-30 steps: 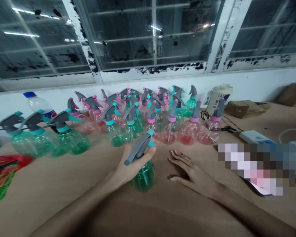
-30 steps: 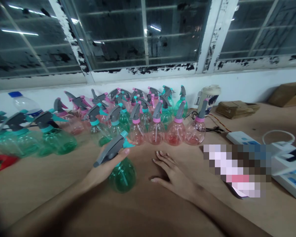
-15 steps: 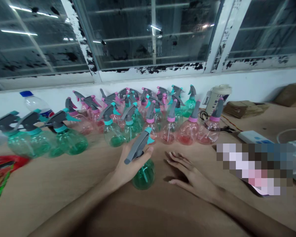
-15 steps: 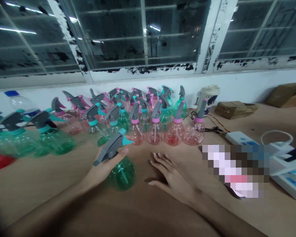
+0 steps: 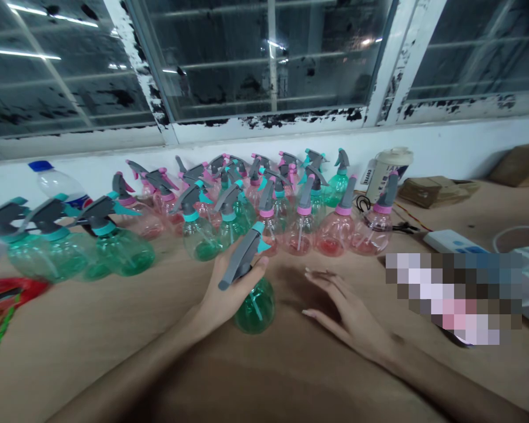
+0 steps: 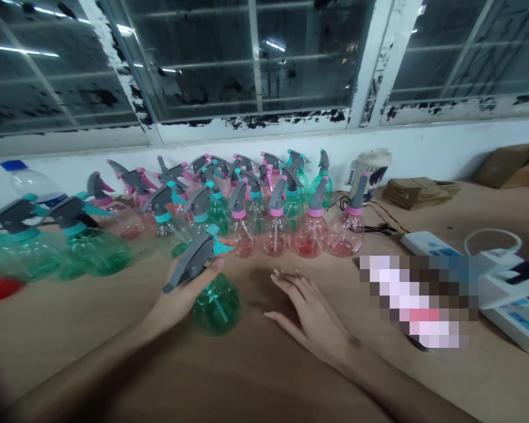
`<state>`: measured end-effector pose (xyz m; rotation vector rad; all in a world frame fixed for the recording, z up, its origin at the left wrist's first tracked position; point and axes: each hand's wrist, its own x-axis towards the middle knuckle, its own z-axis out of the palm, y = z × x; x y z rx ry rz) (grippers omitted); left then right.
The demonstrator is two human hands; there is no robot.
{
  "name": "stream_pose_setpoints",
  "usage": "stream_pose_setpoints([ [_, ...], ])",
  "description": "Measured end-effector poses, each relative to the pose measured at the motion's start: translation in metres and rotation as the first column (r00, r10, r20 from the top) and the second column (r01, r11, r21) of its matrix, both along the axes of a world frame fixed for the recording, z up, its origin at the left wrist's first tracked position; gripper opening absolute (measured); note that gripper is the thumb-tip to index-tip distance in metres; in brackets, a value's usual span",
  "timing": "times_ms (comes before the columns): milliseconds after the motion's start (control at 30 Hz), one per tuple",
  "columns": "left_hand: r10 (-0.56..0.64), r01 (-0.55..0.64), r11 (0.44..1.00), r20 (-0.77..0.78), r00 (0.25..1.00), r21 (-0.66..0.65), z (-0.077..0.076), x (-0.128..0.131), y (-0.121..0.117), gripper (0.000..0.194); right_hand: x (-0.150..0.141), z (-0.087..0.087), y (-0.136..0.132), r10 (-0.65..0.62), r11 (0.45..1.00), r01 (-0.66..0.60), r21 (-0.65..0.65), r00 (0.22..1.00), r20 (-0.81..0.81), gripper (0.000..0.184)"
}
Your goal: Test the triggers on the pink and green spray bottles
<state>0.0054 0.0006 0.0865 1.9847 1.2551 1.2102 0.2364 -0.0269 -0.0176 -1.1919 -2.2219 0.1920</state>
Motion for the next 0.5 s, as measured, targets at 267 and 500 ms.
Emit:
stream_pose_setpoints([
  [267, -0.033, 0.033, 0.999, 0.030, 0.999, -0.001, 0.0023, -0.0012, -0.0008, 0.014, -0.0014, -0.0098, 0.0013, 0.057, 0.998, -0.048, -0.046, 0.973, 0.223, 0.054],
  [500, -0.042, 0.045, 0.989, 0.028, 0.999, -0.140, 0.0050, -0.0049, -0.0014, 0.011, -0.0020, -0.0089, 0.0014, 0.045, 0.999, -0.040, -0.024, 0.964, 0.262, 0.055],
])
